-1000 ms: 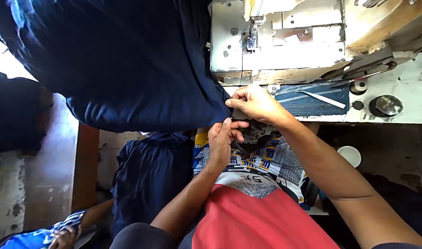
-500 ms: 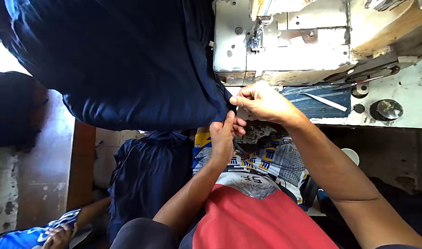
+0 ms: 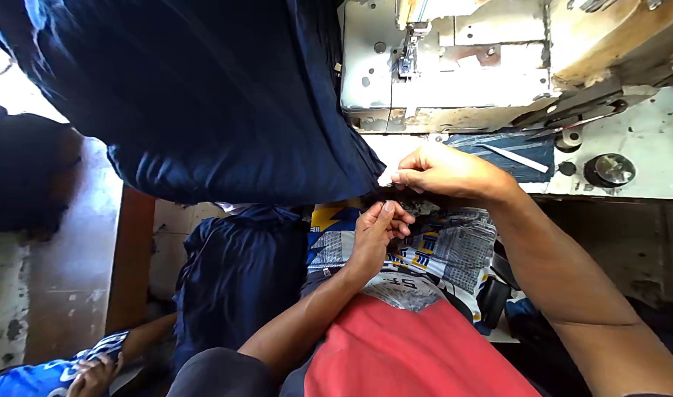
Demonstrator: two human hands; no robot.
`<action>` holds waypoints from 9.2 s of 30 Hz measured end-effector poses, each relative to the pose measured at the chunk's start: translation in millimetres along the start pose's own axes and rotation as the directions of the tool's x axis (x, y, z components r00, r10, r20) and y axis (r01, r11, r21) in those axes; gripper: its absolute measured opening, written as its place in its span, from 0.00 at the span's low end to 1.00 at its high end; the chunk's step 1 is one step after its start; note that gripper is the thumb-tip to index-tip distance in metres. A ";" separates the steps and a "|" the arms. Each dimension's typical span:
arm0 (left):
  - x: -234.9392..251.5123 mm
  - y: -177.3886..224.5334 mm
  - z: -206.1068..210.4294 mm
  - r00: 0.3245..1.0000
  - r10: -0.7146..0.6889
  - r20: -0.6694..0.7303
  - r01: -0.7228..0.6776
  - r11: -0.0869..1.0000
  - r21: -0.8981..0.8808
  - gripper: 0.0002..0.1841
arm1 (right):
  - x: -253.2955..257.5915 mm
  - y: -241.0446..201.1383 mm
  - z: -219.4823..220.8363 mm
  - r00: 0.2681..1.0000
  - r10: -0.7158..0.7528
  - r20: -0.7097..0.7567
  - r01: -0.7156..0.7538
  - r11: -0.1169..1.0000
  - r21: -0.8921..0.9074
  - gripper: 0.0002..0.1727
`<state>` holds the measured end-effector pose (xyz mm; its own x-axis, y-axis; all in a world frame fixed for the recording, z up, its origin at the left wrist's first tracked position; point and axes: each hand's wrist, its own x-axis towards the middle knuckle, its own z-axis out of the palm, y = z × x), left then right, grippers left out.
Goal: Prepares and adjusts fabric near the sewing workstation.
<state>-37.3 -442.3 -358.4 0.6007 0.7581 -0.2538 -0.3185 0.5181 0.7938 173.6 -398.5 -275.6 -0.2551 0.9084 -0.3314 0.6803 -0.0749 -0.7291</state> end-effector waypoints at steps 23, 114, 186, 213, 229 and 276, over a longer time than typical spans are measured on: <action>-2.9 -4.9 -40.5 0.891 -0.425 0.158 0.266 0.771 0.579 0.31 | -13.3 -11.0 11.5 0.984 0.012 -0.179 -0.010 1.000 0.010 0.25; -159.0 162.6 -341.4 0.761 0.460 -0.457 0.078 0.634 0.769 0.16 | 155.8 -113.4 99.2 0.797 -0.296 -0.526 0.163 0.945 -0.284 0.16; -162.6 86.0 -253.6 0.819 0.425 -0.385 -0.270 0.879 0.394 0.16 | 165.8 -169.9 256.3 0.907 -0.406 0.110 0.334 0.855 0.397 0.17; -156.1 66.6 -237.8 0.920 0.283 -0.270 -0.084 0.818 0.570 0.16 | 173.9 -156.3 254.2 0.912 -0.405 0.070 0.335 0.831 0.445 0.19; -49.0 113.4 -273.9 0.480 0.462 -0.746 0.163 0.788 0.593 0.23 | 155.5 -114.2 217.6 0.949 -0.304 -0.087 0.309 0.833 0.458 0.17; -147.1 85.6 -238.1 0.768 0.411 -0.491 -0.146 0.859 0.490 0.11 | 169.6 -144.8 249.1 0.923 -0.350 0.161 0.289 0.905 0.311 0.19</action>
<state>-327.5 -415.3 -384.6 -0.0302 0.9897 -0.1401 -0.0020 0.1401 0.9901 -139.3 -336.0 -375.5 -0.5838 0.7985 -0.1473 0.3286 0.0665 -0.9421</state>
